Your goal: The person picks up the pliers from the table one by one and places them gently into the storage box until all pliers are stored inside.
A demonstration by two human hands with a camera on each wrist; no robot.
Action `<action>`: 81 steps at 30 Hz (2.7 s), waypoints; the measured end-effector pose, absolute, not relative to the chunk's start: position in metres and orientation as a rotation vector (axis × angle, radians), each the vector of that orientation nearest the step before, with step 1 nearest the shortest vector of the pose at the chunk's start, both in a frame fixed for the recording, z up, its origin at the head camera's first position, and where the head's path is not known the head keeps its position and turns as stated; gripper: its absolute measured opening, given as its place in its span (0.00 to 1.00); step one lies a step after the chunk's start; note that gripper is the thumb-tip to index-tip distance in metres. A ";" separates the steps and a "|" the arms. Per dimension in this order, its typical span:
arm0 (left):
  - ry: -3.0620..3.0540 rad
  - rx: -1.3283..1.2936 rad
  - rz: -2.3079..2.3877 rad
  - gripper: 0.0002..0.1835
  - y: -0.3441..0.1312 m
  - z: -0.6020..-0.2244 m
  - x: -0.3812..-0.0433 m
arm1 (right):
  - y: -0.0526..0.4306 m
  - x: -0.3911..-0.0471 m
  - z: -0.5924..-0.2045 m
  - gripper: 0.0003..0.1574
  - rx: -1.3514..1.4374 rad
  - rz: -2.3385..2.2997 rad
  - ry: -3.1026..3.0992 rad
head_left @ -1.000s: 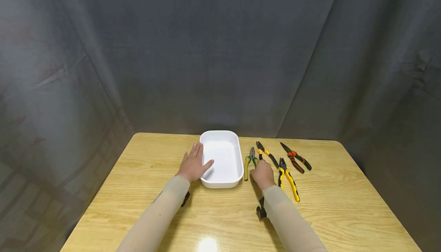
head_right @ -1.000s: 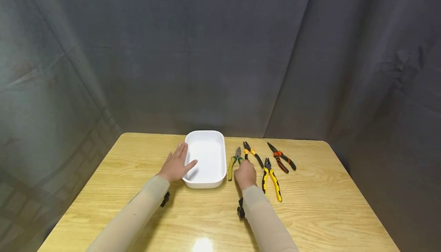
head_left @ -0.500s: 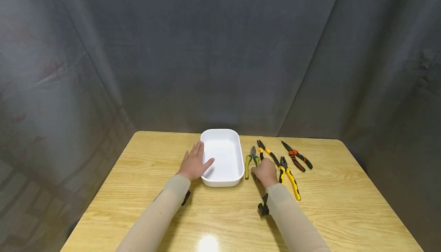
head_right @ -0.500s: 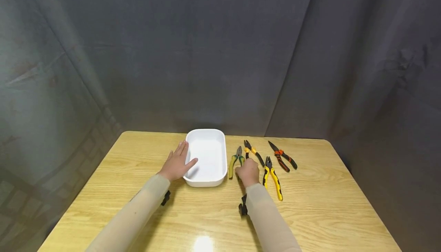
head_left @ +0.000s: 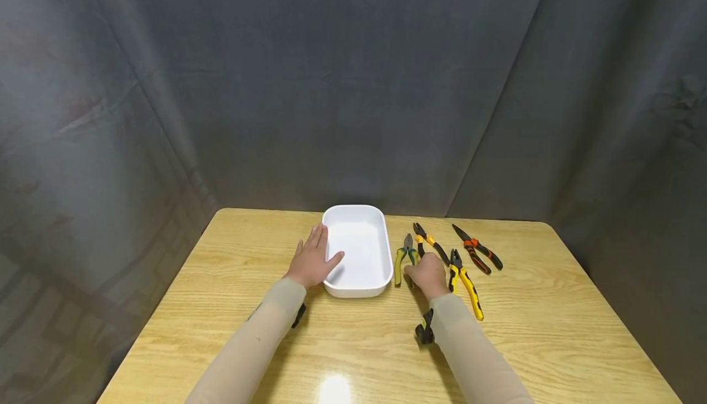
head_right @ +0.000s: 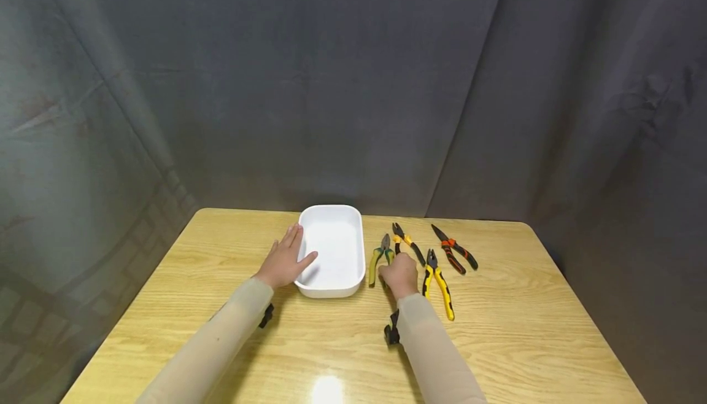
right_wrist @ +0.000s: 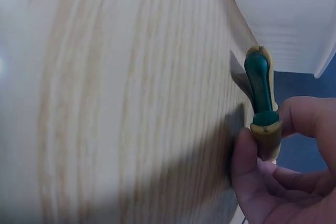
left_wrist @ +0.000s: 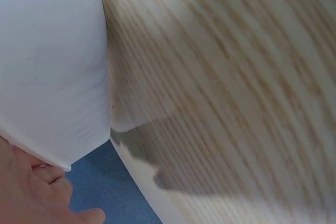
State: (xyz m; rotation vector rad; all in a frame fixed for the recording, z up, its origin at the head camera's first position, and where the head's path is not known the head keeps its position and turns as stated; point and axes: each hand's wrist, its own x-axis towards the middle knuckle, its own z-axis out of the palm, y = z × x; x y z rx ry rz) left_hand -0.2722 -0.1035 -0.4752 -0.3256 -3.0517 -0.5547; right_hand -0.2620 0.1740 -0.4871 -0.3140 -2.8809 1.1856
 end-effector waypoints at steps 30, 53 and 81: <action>-3.052 -0.289 -0.580 0.45 -0.106 -0.474 -0.269 | 0.185 -0.259 -0.489 0.16 -0.582 2.194 -2.595; -3.054 -0.302 -0.592 0.46 -0.105 -0.474 -0.269 | 0.184 -0.256 -0.491 0.23 -0.558 2.127 -2.499; -3.026 -0.305 -0.607 0.45 -0.105 -0.475 -0.269 | 0.182 -0.254 -0.492 0.22 -0.499 2.229 -2.419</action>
